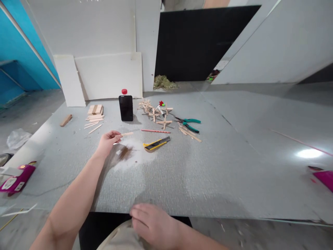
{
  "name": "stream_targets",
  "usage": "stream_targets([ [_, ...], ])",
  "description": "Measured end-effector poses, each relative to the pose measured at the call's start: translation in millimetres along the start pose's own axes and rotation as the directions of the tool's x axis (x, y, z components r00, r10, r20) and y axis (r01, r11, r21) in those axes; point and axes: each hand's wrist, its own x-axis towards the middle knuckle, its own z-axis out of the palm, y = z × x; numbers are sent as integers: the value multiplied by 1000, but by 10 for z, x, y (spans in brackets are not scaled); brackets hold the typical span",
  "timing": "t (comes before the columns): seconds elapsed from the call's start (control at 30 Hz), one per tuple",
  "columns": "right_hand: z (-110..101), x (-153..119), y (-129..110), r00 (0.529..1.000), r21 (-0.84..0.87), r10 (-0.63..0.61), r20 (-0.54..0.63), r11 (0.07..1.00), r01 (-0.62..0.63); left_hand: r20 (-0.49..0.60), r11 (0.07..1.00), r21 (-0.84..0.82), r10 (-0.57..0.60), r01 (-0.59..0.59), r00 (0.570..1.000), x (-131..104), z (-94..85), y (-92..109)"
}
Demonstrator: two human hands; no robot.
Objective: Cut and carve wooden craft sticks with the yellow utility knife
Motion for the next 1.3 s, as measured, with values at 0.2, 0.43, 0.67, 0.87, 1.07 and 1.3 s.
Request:
stream_targets([
  [0.2, -598, 264, 305, 979, 59, 69, -193, 997, -58, 67, 998, 39, 56, -59, 996, -110, 173, 21],
  [0.43, -802, 736, 999, 707, 539, 507, -493, 816, -210, 268, 964, 232, 64, -129, 961, -261, 404, -17],
  [0.67, -520, 608, 1181, 661, 671, 643, -387, 688, -277, 513, 837, 439, 64, -326, 856, -324, 431, -39],
  [0.87, -450, 581, 1193, 683, 672, 686, -252, 632, -386, 617, 720, 501, 91, -480, 781, -370, 499, 13],
  [1.07, -470, 536, 1253, 703, 591, 673, -231, 671, -448, 595, 665, 542, 129, -514, 793, -344, 519, 34],
  [1.3, -496, 526, 1239, 787, 483, 577, -219, 765, -426, 606, 649, 549, 126, -527, 786, -308, 551, -5],
])
